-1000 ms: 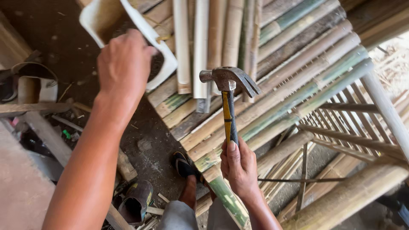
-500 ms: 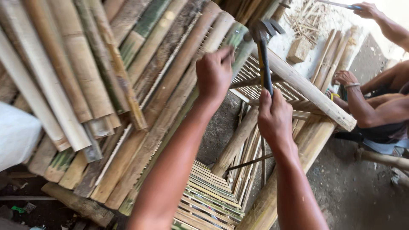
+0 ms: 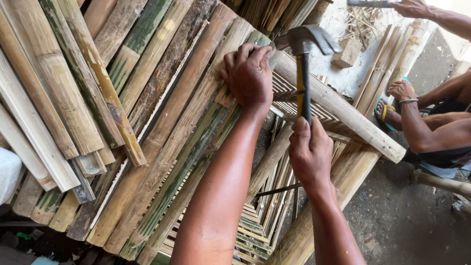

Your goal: The person hammers nails into bamboo slats to assemble a bamboo structure. They repeatedly pick up nails from a container and drive them into the slats using a hammer.

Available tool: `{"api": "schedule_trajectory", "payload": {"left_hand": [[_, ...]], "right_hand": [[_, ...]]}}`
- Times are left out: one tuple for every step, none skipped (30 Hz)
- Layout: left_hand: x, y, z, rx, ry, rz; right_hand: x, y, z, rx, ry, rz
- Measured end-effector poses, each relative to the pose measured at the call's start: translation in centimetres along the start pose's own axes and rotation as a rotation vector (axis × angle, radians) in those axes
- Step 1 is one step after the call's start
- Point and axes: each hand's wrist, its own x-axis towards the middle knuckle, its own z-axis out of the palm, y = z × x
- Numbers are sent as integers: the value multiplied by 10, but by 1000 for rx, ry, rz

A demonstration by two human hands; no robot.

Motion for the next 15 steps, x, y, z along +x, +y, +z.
{"api": "schedule_trajectory", "payload": {"left_hand": [[1, 1, -1, 25, -24, -18], [1, 2, -2, 21, -3, -4], [1, 2, -3, 17, 11, 6], [2, 2, -3, 12, 25, 19], [1, 2, -3, 18, -5, -3], [1, 2, -2, 23, -30, -24], [1, 1, -2, 25, -54, -42], [1, 1, -1, 25, -30, -27], [1, -1, -1, 25, -9, -10], [0, -1, 0, 19, 16, 8], [0, -3, 0, 11, 25, 24], [0, -4, 1, 6, 27, 32], [-1, -6, 1, 1, 26, 36], [-1, -7, 2, 2, 42, 38], [-2, -8, 3, 4, 56, 41]], "right_hand": [[-2, -2, 1, 41, 29, -61], [-1, -5, 2, 82, 56, -116], [0, -10, 3, 120, 81, -165], [1, -15, 3, 67, 70, -167], [6, -21, 4, 16, 60, -176], [8, -28, 5, -35, 50, -190], [11, -37, 2, -76, 20, -102], [13, -47, -2, -116, -9, -16], [11, -59, -6, -154, -36, 72], [5, -70, -13, -14, -3, -23], [-7, -81, -18, 131, 25, -116], [-10, -90, -16, 273, 45, -201], [-9, -95, -12, 481, 125, -135], [-8, -97, -7, 691, 208, -62], [-9, -95, -4, 897, 295, 15]]}}
